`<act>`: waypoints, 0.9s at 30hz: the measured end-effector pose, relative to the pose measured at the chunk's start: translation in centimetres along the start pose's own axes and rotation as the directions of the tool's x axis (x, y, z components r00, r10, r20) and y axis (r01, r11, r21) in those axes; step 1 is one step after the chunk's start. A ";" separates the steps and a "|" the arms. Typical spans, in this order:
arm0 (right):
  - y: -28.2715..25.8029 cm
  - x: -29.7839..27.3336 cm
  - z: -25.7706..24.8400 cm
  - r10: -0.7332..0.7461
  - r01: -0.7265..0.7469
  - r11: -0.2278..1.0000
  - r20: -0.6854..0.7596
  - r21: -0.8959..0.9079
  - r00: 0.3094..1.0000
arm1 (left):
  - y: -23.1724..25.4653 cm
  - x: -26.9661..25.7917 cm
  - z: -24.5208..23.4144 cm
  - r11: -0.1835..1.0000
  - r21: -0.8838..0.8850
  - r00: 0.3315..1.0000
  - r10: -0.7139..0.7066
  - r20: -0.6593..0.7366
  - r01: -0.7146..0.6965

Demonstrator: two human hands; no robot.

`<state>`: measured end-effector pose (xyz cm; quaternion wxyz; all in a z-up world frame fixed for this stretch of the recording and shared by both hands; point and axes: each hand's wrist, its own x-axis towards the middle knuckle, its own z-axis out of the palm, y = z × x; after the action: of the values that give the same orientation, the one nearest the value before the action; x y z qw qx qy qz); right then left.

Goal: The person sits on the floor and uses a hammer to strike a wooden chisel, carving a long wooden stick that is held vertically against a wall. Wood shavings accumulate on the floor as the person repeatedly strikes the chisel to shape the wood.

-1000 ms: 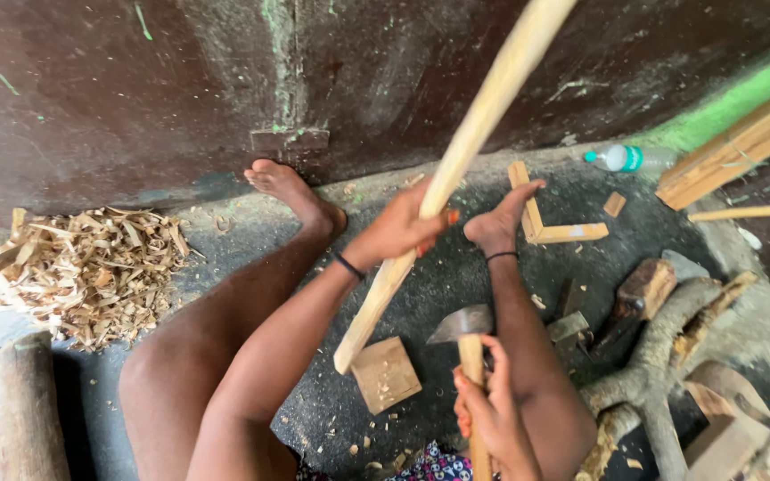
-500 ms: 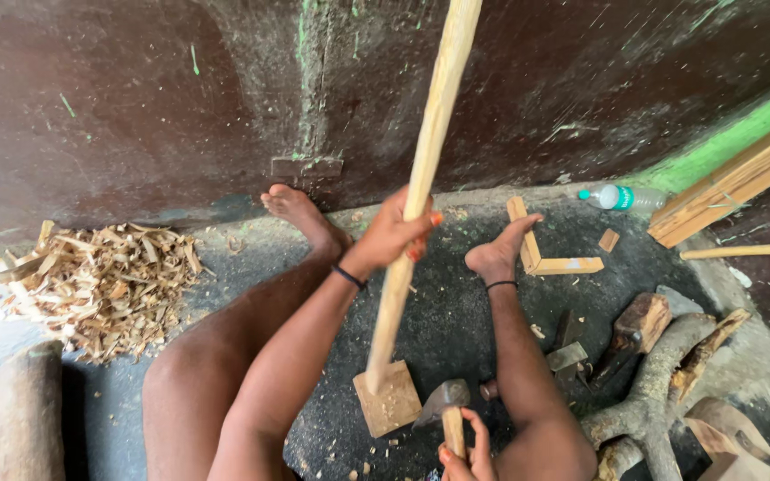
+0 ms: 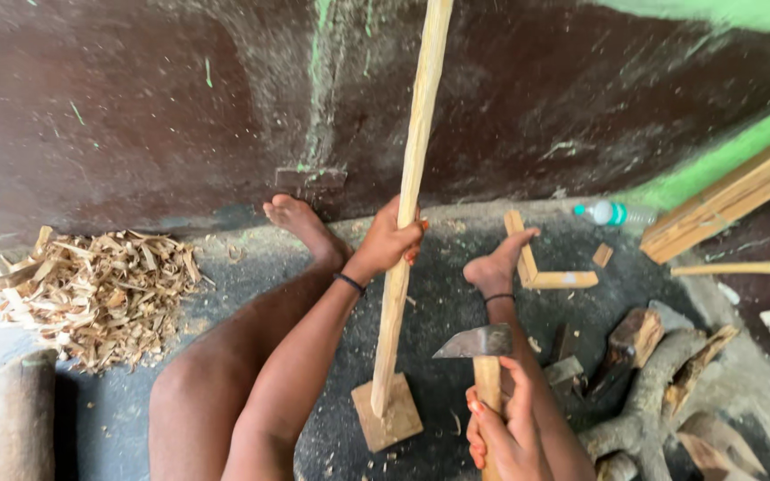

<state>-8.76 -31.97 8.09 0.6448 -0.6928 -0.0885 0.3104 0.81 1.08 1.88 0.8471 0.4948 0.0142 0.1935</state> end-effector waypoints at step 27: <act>-3.8 4.5 8.1 0.161 -0.145 0.983 0.155 -0.110 0.975 | 0.1 -0.1 -0.5 0.999 0.012 0.999 0.030 0.043 -0.031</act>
<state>-8.53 -22.22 10.45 0.5747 -0.7007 -0.1024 0.4101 0.55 1.50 1.70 0.8411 0.5042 -0.0105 0.1957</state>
